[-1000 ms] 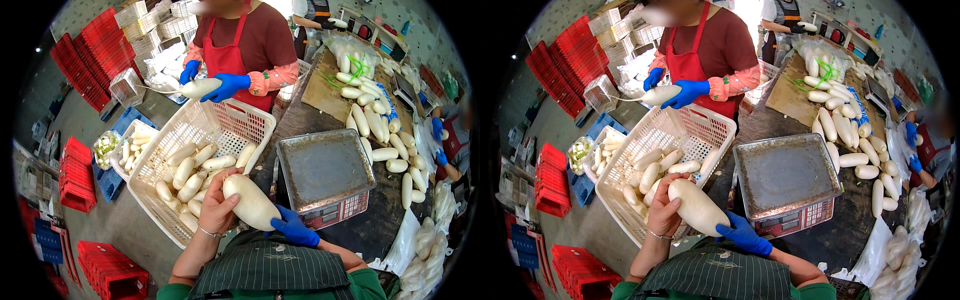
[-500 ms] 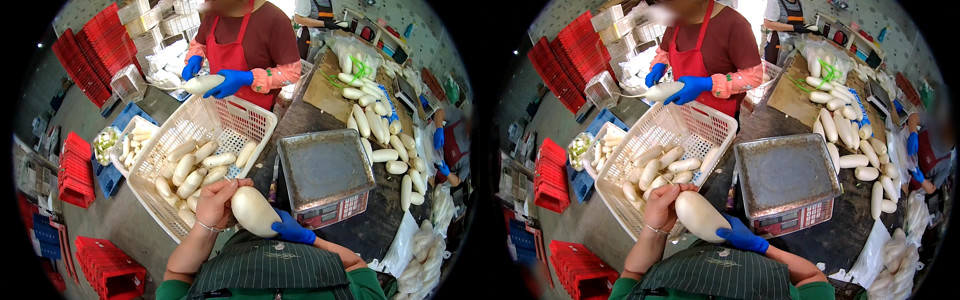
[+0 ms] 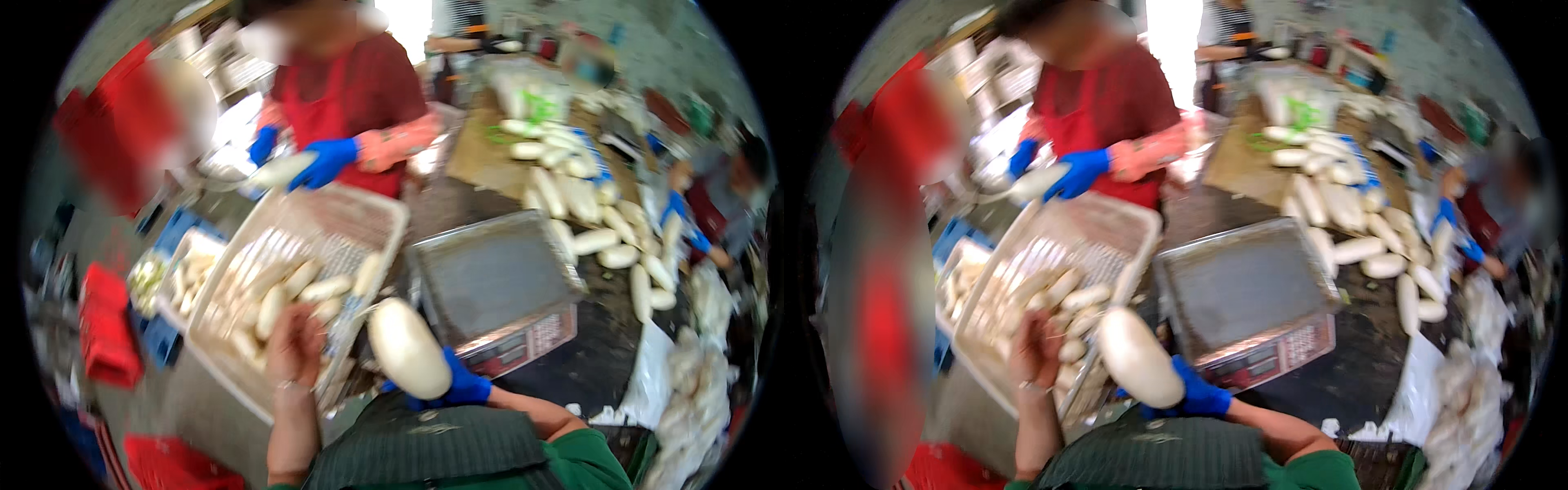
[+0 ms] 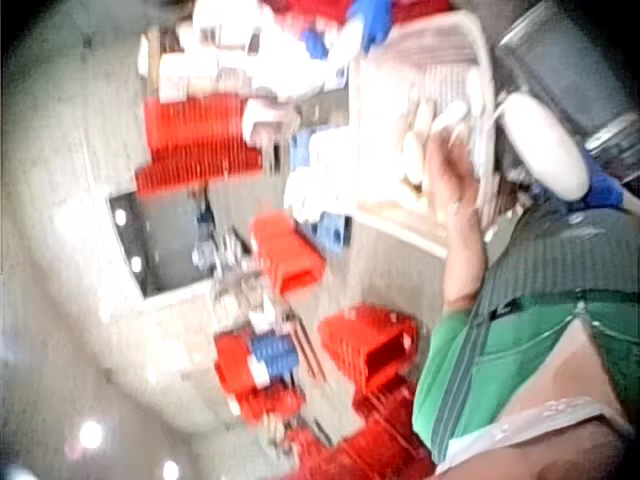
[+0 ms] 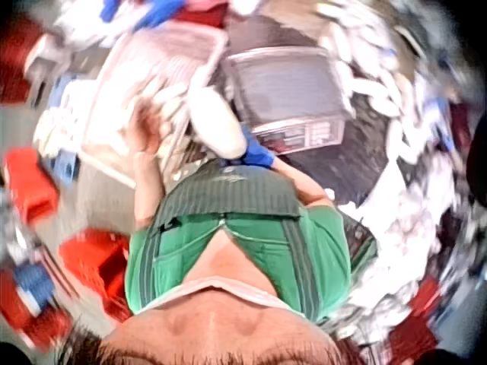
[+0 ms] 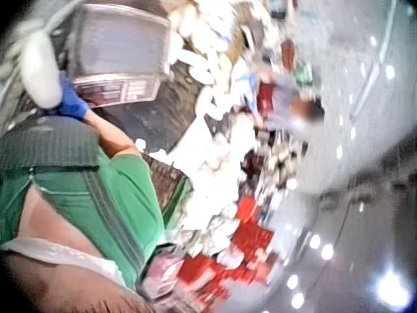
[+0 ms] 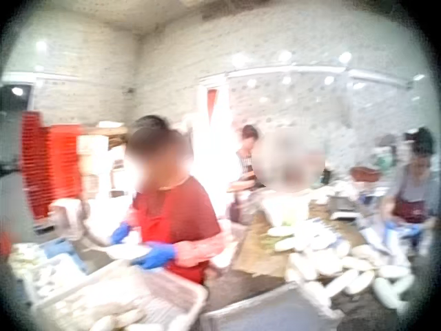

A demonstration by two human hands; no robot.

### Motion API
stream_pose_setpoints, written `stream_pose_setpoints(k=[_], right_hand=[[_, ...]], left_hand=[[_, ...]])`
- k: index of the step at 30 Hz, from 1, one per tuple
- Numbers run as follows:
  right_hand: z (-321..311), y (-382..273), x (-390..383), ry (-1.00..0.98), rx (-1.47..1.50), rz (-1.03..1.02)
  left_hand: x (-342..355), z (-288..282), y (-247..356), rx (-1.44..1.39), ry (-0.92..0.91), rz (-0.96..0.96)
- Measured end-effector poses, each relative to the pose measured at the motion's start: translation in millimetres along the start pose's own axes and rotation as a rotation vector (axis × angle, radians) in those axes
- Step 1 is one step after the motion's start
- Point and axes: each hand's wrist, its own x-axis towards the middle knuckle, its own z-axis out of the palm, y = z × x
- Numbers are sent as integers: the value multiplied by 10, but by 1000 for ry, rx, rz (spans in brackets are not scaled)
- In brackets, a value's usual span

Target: The person peels white radishes using a handheld peeler, removing the outer skin and placing the finished vegetables into a white plastic basket. The person works at a table in a processing area, handling the radishes one by one while wearing blue gloves.

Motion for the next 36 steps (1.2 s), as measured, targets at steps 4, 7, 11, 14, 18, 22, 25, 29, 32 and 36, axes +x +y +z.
stream_pose_setpoints(k=[4,7,11,14,18,22,25,29,32,36], right_hand=[[161,-48,-161,99,-496,-303],[53,-213,-404,-106,-271,-336],[92,-467,-689,85,-223,-577],[46,-907,-1075,366,-79,-887],[-532,-1700,-1803,616,75,-1202],[-1035,-2443,-2814,1120,-102,-1216],[-1577,-2998,-3393,1458,-98,-1262],[-2088,-3294,-3740,1489,-249,-1605],[-2072,-3361,-3592,1452,-170,-1528],[-2085,-3292,-3327,1429,-177,-1438]], left_hand=[[-47,-53,-37,80,206,8],[-108,108,-308,83,191,-189],[-68,79,-556,187,129,-320],[-250,315,-533,160,25,-354],[-294,146,-588,233,104,-332],[-332,191,-627,273,147,-325],[-357,203,-688,299,214,-331],[-365,133,-750,286,240,-364],[-448,187,-806,265,233,-354],[-464,153,-839,326,252,-385]])
